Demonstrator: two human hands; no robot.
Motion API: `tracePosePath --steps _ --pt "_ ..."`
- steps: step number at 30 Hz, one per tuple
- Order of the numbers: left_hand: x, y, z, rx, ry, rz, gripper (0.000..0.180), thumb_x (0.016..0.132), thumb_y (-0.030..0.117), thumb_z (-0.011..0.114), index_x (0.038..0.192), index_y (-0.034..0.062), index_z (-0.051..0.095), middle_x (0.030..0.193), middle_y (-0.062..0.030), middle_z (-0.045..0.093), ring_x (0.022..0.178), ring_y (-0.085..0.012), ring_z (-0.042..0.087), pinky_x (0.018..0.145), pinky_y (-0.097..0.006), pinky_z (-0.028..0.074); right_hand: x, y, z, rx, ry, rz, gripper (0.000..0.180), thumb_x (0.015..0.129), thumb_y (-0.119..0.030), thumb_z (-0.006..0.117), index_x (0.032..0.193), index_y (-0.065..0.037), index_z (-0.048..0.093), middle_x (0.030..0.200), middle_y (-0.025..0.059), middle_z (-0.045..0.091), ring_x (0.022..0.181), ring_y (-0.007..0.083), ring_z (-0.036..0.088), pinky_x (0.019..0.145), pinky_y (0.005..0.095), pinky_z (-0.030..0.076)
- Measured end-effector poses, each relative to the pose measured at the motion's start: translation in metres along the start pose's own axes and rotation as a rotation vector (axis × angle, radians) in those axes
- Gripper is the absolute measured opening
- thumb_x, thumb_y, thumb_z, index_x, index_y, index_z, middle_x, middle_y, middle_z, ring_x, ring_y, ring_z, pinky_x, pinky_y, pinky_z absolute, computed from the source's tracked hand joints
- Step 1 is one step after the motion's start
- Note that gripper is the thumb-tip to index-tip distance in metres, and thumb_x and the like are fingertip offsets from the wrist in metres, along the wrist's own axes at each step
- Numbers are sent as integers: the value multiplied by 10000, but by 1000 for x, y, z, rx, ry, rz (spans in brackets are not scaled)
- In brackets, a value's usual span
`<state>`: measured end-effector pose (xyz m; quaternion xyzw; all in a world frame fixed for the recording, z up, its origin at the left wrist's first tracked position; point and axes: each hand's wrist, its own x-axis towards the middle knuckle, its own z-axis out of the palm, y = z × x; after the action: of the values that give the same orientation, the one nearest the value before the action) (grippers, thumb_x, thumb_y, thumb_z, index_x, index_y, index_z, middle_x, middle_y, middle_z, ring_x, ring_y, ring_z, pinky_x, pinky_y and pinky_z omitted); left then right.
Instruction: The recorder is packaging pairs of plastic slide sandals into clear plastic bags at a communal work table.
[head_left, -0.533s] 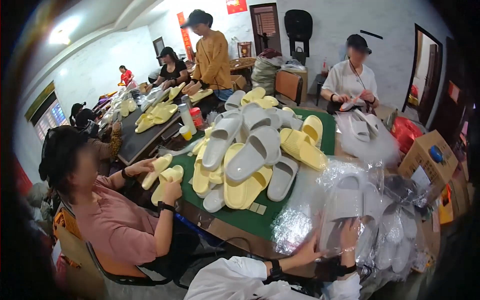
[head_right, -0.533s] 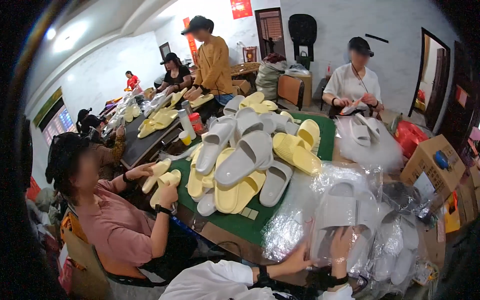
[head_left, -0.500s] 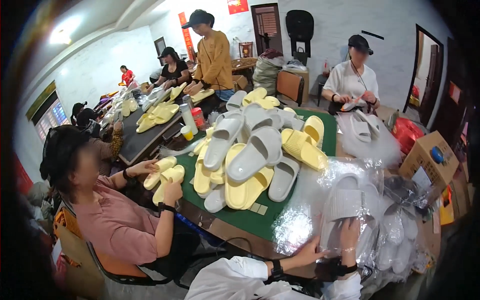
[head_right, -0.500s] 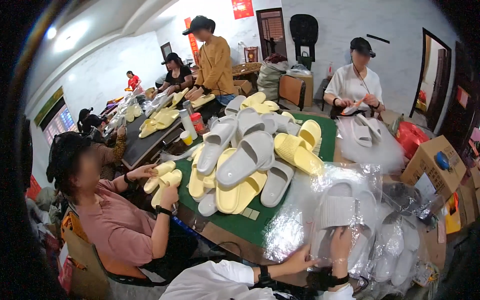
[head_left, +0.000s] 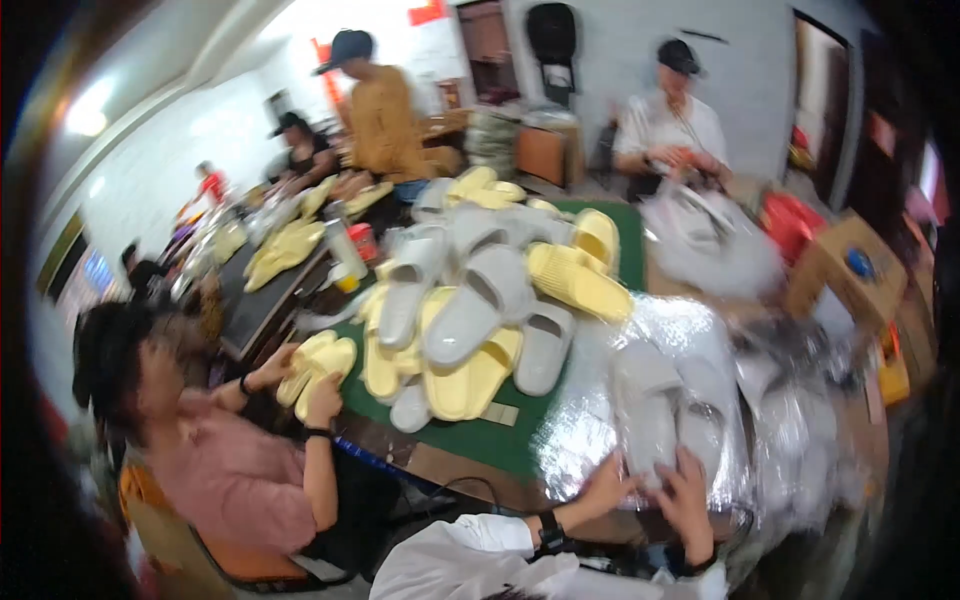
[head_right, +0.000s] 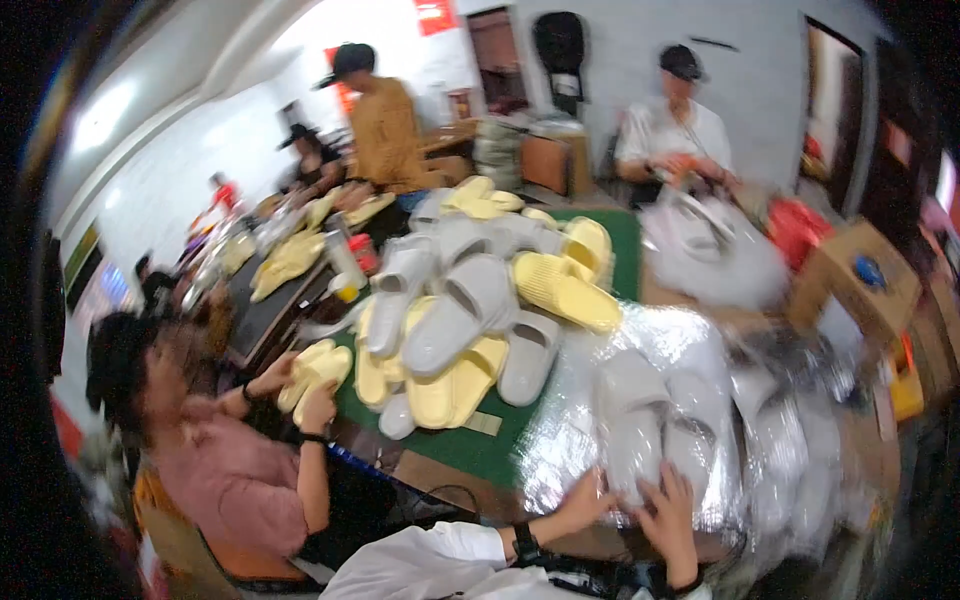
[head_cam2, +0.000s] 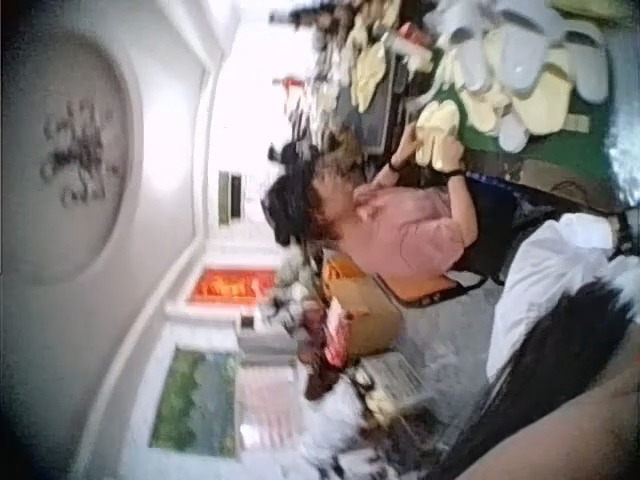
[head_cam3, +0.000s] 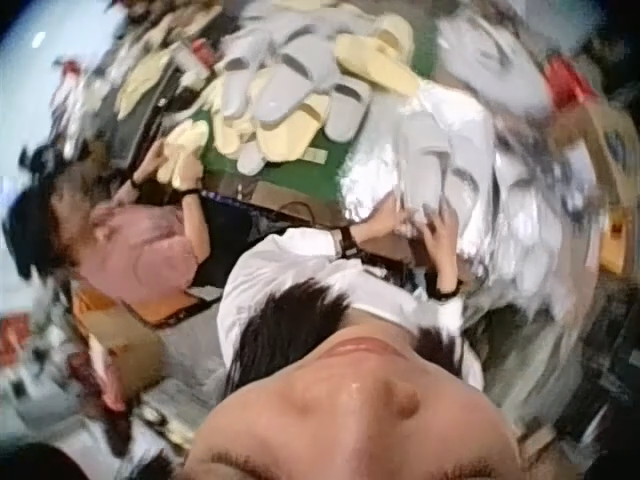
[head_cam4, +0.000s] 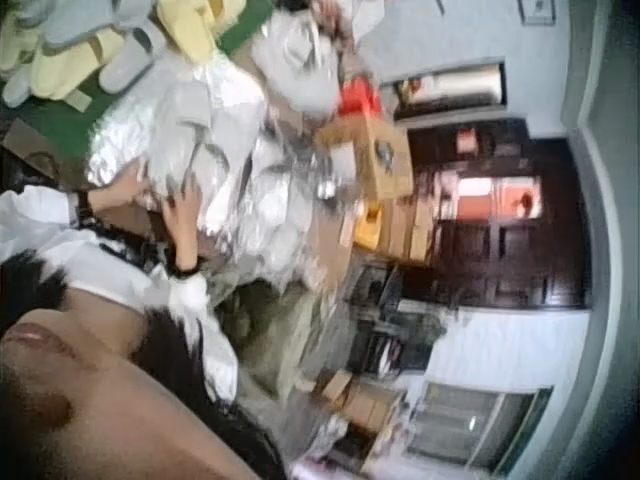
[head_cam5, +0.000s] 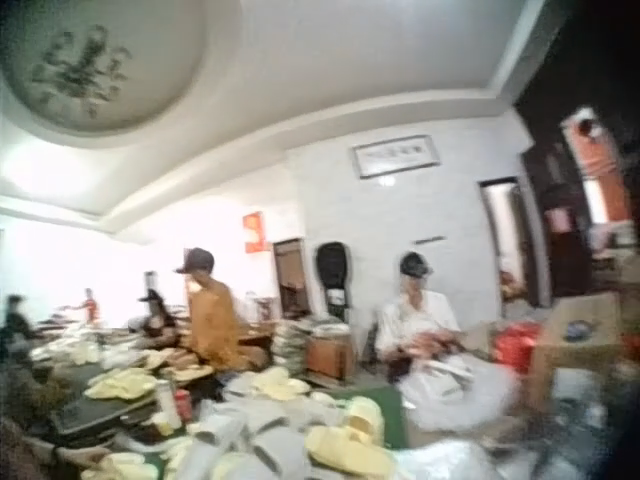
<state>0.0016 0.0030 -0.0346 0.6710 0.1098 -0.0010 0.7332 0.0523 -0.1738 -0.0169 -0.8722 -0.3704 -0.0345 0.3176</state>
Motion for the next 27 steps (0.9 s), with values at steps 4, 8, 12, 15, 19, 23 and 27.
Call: tracePosePath --steps 4,8,12,15,19,23,27 --pt "10 -18 1 -51 -34 -8 635 840 40 624 1369 11 272 981 -70 582 747 -94 560 613 -225 484 33 7 19 -136 162 -41 405 712 -174 678 1103 -99 608 1275 180 481 1183 350 453 994 474 336" --pt "19 -33 -5 -60 -93 -79 678 842 -27 589 1400 13 207 929 -61 554 712 -108 552 591 -226 478 44 -3 16 -122 378 30 330 731 -199 655 1037 -84 614 1173 162 545 1121 339 497 930 450 388" --pt "18 -23 6 -213 -41 -25 722 831 -44 596 1410 8 169 907 -59 539 708 -120 549 582 -238 483 20 -9 -6 -233 315 173 222 742 -205 646 905 -63 596 883 131 601 856 306 583 723 424 463" --pt "18 -34 5 -164 -33 -12 733 826 -52 598 1411 12 162 901 -69 535 728 -127 552 591 -246 489 -3 -6 -9 -218 317 312 202 750 -209 633 870 -54 584 794 119 604 767 296 595 657 409 476" --pt "17 -45 0 -153 -73 -19 720 817 -34 622 1394 10 194 891 -76 539 757 -139 557 607 -245 492 -21 2 11 -131 301 264 441 798 -276 600 1158 -35 519 1166 164 536 1131 294 489 928 456 390" --pt "14 -35 -1 -62 -58 24 740 825 -21 597 1426 6 166 973 -103 514 832 -180 553 695 -286 494 -18 13 68 -360 195 134 571 895 -362 477 1336 -10 382 1436 164 322 1364 265 243 1101 497 145" --pt "12 -29 8 57 -54 82 752 825 -18 600 1431 6 154 993 -102 510 866 -196 553 703 -302 497 -21 19 76 -326 253 153 583 897 -370 476 1348 -16 373 1431 172 325 1366 263 239 1106 499 116"
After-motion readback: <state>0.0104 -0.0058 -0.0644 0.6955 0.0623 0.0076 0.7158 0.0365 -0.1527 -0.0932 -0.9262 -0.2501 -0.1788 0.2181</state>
